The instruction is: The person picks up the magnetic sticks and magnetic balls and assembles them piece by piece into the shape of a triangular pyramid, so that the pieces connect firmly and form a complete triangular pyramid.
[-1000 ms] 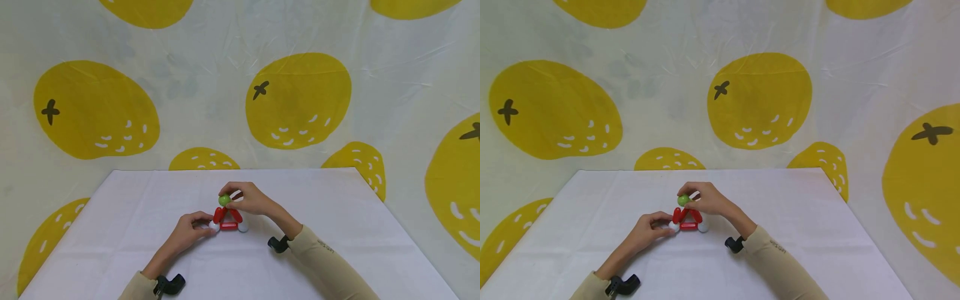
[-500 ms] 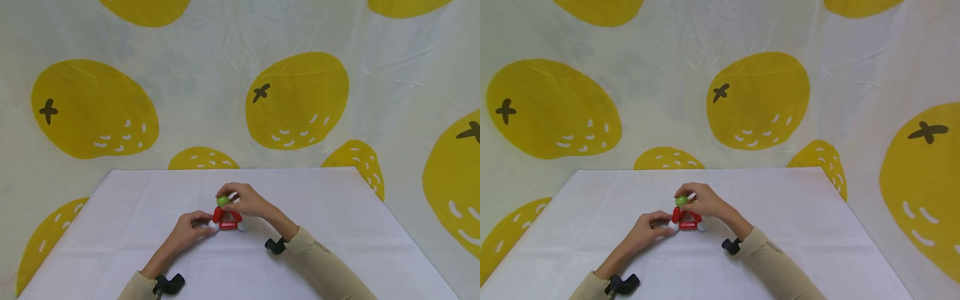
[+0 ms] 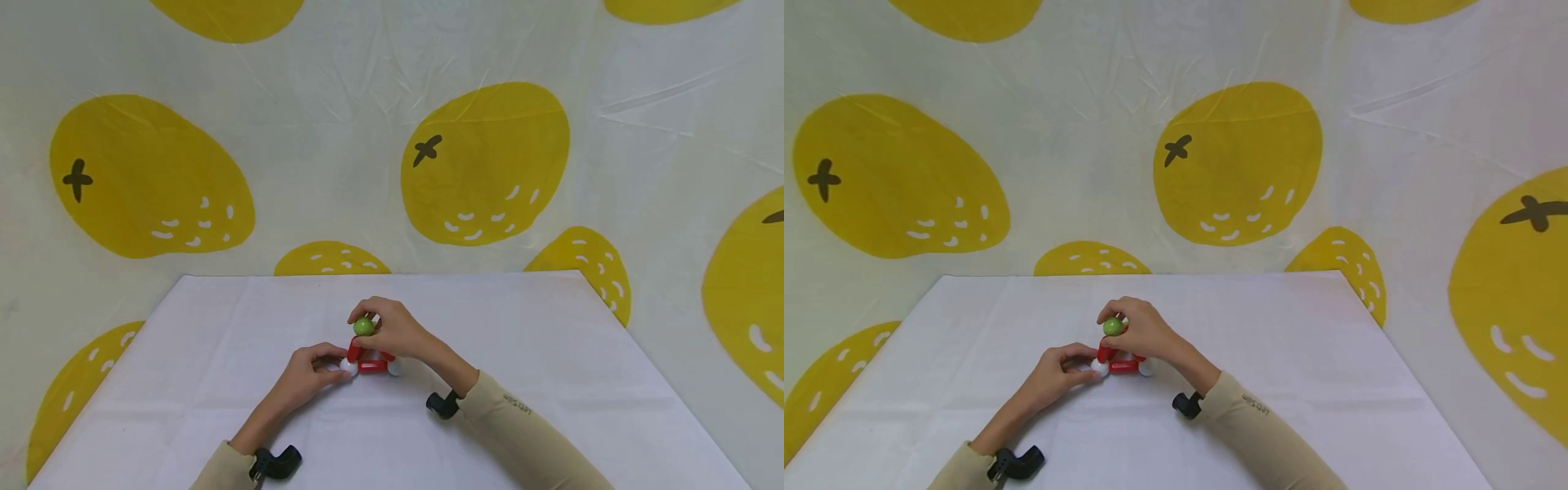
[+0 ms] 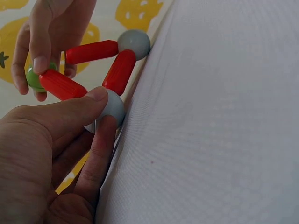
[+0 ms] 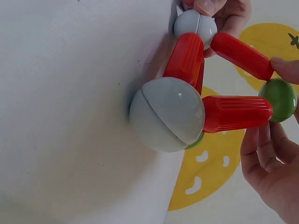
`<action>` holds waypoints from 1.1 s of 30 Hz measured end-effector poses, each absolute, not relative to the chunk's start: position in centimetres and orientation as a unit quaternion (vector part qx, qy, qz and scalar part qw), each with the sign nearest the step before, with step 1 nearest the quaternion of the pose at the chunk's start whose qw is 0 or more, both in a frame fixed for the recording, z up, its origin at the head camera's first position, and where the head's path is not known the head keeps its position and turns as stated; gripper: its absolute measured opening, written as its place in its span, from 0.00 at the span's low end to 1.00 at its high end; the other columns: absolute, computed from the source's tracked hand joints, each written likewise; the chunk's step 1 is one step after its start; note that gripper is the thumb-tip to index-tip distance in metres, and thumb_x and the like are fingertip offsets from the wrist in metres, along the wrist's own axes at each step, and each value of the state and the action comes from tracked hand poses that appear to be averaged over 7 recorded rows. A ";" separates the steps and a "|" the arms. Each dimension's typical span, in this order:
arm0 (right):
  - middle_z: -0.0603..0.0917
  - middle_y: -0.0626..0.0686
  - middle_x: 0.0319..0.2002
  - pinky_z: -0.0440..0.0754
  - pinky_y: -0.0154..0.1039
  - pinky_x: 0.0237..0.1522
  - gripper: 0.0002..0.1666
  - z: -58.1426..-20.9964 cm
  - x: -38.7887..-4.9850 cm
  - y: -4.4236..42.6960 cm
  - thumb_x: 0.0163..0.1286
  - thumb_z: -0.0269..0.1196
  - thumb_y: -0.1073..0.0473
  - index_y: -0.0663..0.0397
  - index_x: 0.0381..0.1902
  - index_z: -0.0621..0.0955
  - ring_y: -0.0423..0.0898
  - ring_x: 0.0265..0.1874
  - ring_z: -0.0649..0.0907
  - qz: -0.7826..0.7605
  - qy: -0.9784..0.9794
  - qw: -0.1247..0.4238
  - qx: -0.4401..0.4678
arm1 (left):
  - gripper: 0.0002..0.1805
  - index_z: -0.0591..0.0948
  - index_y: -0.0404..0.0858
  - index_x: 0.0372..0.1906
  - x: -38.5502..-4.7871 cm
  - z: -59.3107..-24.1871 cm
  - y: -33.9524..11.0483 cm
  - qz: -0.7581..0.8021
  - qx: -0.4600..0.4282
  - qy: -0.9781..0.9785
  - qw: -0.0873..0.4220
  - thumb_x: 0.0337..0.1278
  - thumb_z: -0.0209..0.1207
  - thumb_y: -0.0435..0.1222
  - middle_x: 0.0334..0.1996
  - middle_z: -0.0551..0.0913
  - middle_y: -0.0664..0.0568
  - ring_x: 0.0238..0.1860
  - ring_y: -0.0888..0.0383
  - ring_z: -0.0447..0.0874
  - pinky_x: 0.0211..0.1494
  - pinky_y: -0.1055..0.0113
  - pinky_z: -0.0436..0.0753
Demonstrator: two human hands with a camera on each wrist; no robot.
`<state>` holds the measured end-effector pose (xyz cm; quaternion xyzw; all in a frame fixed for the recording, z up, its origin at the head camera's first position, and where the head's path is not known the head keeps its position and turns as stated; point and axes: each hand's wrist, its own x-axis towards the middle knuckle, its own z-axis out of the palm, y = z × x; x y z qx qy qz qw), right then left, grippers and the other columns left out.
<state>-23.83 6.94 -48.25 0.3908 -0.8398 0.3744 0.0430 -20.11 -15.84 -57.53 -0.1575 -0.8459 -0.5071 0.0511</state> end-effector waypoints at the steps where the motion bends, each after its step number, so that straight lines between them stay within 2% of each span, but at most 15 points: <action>1: 0.86 0.46 0.43 0.82 0.32 0.43 0.15 -48.2 -23.8 6.9 0.62 0.74 0.62 0.48 0.46 0.85 0.42 0.43 0.82 0.374 -0.840 0.042 0.391 | 0.17 0.89 0.47 0.49 -20.1 -57.5 -15.8 -0.507 -0.157 -0.846 0.051 0.53 0.76 0.44 0.45 0.90 0.53 0.45 0.58 0.85 0.43 0.73 0.84; 8: 0.86 0.47 0.44 0.83 0.33 0.45 0.16 -48.2 -24.1 7.4 0.63 0.73 0.64 0.50 0.48 0.85 0.43 0.45 0.82 0.370 -0.838 0.027 0.401 | 0.17 0.89 0.48 0.49 -20.1 -57.6 -15.8 -0.508 -0.158 -0.845 0.048 0.54 0.76 0.44 0.46 0.89 0.54 0.46 0.57 0.85 0.43 0.74 0.84; 15: 0.86 0.47 0.50 0.86 0.43 0.49 0.22 -47.8 -24.4 8.6 0.64 0.67 0.70 0.46 0.54 0.85 0.46 0.50 0.82 0.364 -0.832 -0.001 0.418 | 0.17 0.89 0.46 0.49 -20.2 -57.6 -15.8 -0.509 -0.159 -0.845 0.050 0.54 0.76 0.43 0.46 0.89 0.52 0.43 0.59 0.84 0.41 0.73 0.84; 20: 0.84 0.47 0.53 0.87 0.48 0.50 0.27 -47.6 -24.6 9.3 0.64 0.64 0.71 0.43 0.58 0.84 0.46 0.50 0.82 0.353 -0.833 -0.028 0.426 | 0.17 0.89 0.46 0.49 -20.2 -57.6 -15.8 -0.508 -0.158 -0.845 0.052 0.54 0.76 0.43 0.45 0.89 0.52 0.41 0.60 0.84 0.40 0.73 0.83; 27: 0.83 0.47 0.54 0.87 0.38 0.48 0.29 -47.7 -24.8 9.7 0.64 0.65 0.71 0.44 0.61 0.83 0.46 0.48 0.84 0.333 -0.838 -0.046 0.431 | 0.17 0.89 0.46 0.49 -20.1 -57.6 -15.7 -0.509 -0.156 -0.845 0.050 0.54 0.76 0.43 0.46 0.89 0.52 0.42 0.58 0.84 0.41 0.73 0.84; 33: 0.82 0.45 0.55 0.86 0.35 0.47 0.27 -47.8 -24.9 9.9 0.65 0.65 0.71 0.47 0.61 0.82 0.44 0.47 0.85 0.334 -0.840 -0.054 0.425 | 0.17 0.89 0.46 0.49 -20.1 -57.5 -15.8 -0.510 -0.159 -0.844 0.050 0.54 0.76 0.43 0.46 0.89 0.52 0.43 0.58 0.84 0.41 0.73 0.84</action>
